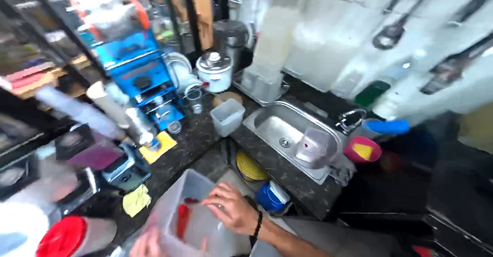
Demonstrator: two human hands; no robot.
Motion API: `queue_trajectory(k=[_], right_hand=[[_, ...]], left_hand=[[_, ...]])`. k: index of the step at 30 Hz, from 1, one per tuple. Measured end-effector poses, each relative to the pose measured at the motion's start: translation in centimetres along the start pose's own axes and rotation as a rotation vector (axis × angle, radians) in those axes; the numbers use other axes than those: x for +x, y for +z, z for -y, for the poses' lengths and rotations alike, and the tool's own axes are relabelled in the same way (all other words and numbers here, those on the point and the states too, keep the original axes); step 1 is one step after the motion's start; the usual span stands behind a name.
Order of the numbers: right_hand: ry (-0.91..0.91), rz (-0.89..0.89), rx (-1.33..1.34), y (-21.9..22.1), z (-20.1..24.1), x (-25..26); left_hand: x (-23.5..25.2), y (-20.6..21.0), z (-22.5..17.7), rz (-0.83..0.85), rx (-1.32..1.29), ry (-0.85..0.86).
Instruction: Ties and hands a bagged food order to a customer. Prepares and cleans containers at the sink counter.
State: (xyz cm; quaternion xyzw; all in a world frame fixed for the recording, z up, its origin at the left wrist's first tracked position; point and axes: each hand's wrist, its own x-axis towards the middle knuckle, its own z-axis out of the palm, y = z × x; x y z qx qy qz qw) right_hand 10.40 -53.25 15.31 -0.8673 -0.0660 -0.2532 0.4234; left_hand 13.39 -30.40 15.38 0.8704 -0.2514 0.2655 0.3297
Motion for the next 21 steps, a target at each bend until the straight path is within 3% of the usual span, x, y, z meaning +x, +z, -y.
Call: queue_trajectory(k=[6,10,15,21], right_hand=[[0.367,-0.256,-0.261,-11.3,-16.2,-2.6],[0.526,-0.229,-0.316,-17.7,-25.9,-3.4],[0.581,-0.251,-0.348,-21.9,-31.2,-4.1],[0.545,-0.382,-0.380,-22.8,-33.7,-5.7]], left_hand=[[7.9,23.8,-6.9,0.188,-0.340,0.261],[10.1,36.5,-12.3,0.288,-0.363,0.405],[12.8,43.7,-17.0,0.373,-0.310,0.578],[15.0,47.8,-19.1,0.404,-0.282,0.737]])
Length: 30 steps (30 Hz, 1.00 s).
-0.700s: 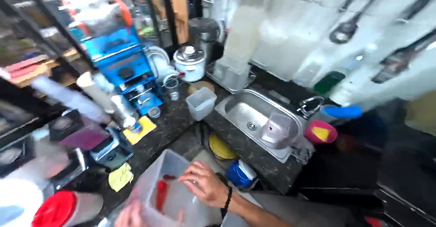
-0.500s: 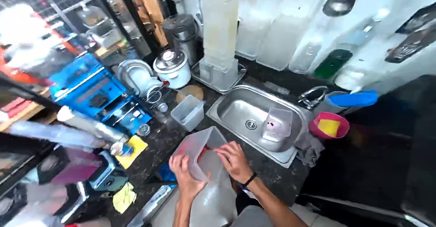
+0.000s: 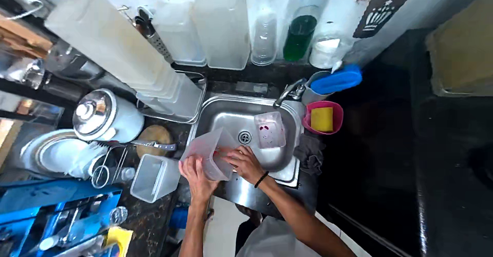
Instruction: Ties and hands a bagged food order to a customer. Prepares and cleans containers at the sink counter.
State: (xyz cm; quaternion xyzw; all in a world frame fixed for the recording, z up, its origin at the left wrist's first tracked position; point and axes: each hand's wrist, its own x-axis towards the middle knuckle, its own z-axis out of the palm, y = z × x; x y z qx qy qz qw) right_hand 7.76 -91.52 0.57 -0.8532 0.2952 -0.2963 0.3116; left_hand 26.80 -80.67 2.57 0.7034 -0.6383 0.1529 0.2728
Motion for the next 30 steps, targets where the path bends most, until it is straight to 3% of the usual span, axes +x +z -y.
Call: queue_trajectory(k=[10,30], right_hand=[[0.075,-0.080,0.046,2.4,-1.9,1.1],[0.065,-0.085,0.063,4.9,-3.0,1.9]], left_hand=[[3.0,0.8,1.6,0.077,0.132,0.118],[2.8,1.6,3.1,0.119,0.199,0.135]])
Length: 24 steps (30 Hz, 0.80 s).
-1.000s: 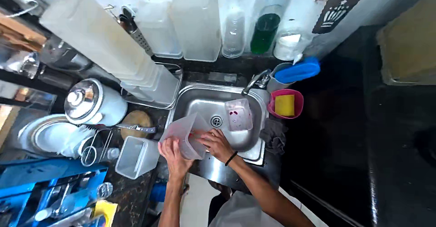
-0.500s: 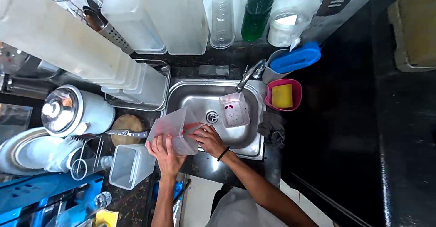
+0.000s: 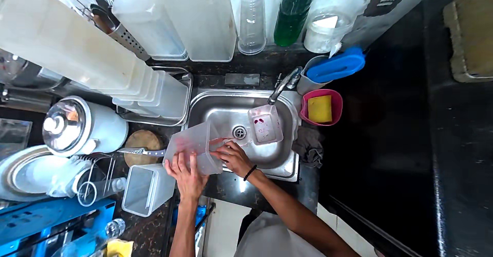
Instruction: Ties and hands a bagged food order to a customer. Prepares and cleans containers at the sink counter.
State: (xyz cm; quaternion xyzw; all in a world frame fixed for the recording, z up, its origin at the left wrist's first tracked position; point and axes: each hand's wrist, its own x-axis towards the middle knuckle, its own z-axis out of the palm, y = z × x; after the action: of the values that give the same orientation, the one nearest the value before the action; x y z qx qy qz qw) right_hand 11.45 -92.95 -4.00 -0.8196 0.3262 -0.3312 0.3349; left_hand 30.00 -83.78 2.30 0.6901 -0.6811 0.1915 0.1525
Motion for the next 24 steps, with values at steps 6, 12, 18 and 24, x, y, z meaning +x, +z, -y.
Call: queue_trajectory(k=[6,12,18,24], right_hand=[[-0.002,0.003,-0.002,0.1,-0.2,0.0],[0.001,-0.014,0.013,0.0,-0.3,0.0],[-0.014,-0.034,0.008,0.0,-0.3,-0.3],[-0.006,0.039,-0.030,-1.1,-0.3,-0.8]], left_hand=[[0.3,0.1,-0.1,0.016,0.016,0.009],[0.5,0.2,-0.2,0.038,0.028,0.033],[0.7,0.1,-0.4,0.030,0.038,0.066],[0.0,0.7,-1.1,0.057,-0.031,0.047]])
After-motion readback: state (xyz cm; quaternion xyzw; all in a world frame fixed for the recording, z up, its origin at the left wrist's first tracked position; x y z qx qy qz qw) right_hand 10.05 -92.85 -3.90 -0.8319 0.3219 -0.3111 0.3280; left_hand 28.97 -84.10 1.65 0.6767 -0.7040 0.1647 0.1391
